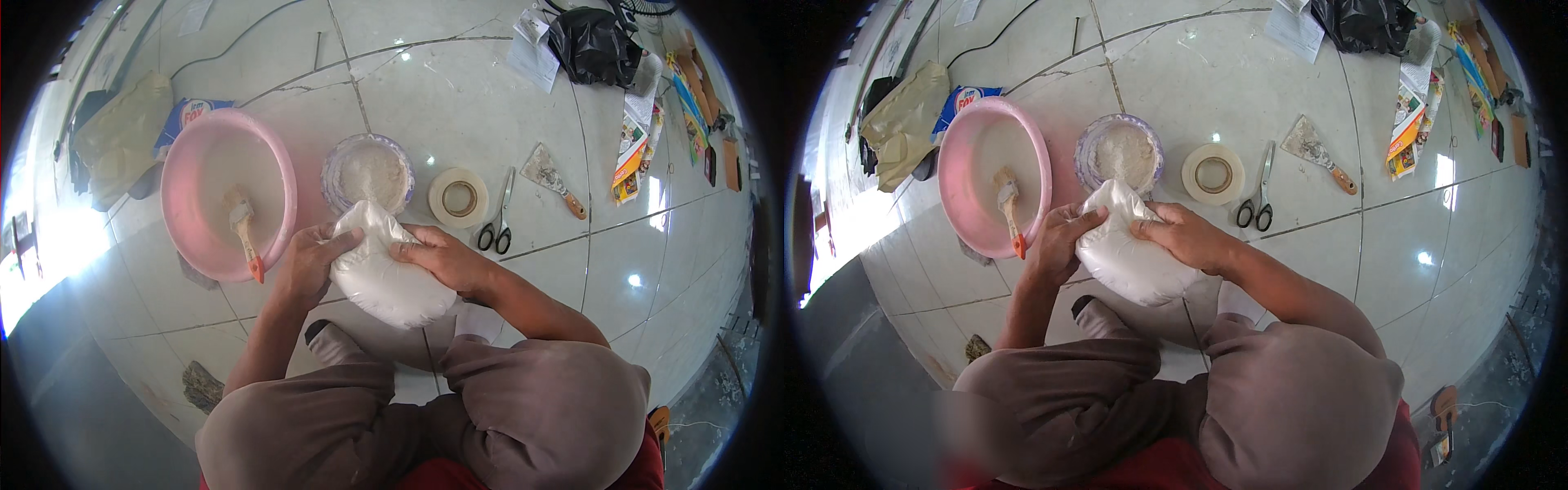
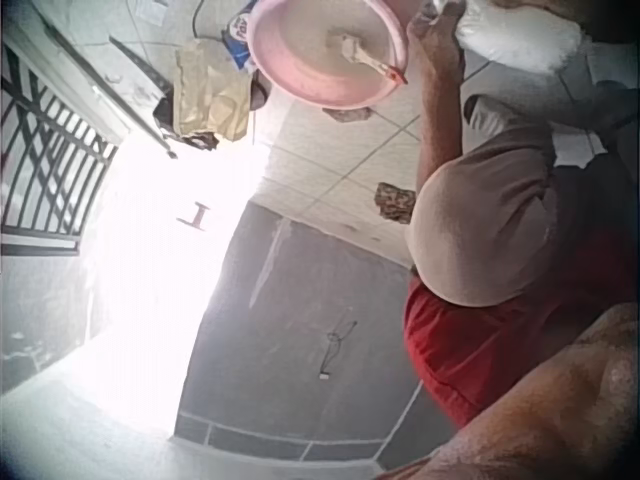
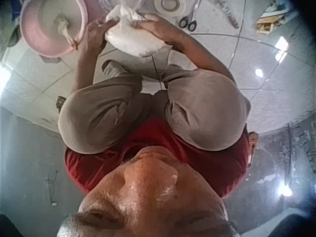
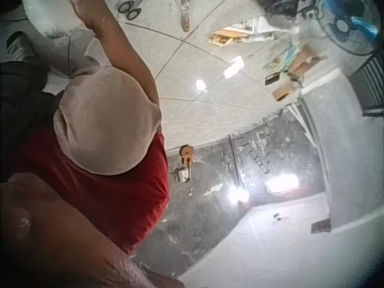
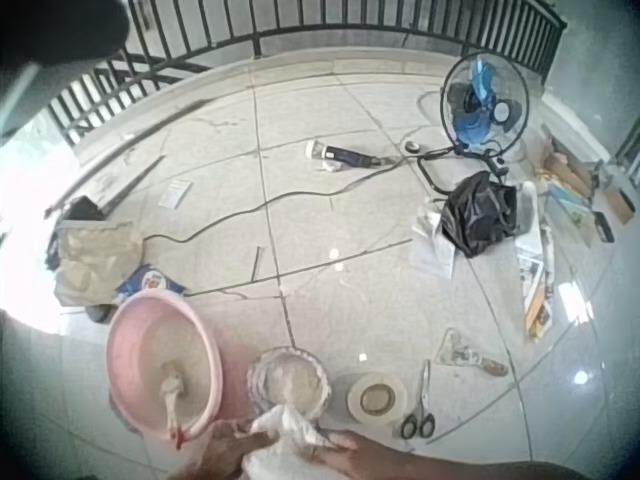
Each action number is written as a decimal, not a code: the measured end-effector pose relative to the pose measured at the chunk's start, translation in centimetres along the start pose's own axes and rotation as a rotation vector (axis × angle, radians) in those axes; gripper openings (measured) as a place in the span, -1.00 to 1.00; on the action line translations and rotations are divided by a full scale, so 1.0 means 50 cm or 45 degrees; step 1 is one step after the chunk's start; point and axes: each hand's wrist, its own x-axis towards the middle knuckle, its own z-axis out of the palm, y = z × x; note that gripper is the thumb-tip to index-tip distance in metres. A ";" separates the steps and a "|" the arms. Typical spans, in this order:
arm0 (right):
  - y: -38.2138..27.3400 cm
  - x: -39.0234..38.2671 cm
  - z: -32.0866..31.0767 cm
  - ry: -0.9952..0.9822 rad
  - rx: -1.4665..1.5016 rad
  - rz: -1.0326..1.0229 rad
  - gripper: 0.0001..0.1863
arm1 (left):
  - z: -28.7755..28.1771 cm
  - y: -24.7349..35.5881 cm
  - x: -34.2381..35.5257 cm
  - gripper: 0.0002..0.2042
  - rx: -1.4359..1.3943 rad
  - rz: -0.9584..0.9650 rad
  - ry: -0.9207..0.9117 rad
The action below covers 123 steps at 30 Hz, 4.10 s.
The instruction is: The person scrapes a damaged wall patch using a putty knife, handles a bag of powder and bowls on the floor, and walks into another room.
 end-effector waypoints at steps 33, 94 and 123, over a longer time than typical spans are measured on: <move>-0.028 0.016 0.012 0.048 -0.174 0.104 -0.52 | 0.035 0.020 -0.011 -0.54 0.348 -0.140 -0.065; -0.001 0.031 0.001 0.030 0.040 0.118 -0.51 | 0.031 -0.011 -0.013 -0.68 0.082 -0.060 0.049; -0.013 0.042 0.003 0.066 -0.160 -0.016 -0.44 | 0.045 -0.021 0.005 -0.63 0.130 0.107 0.100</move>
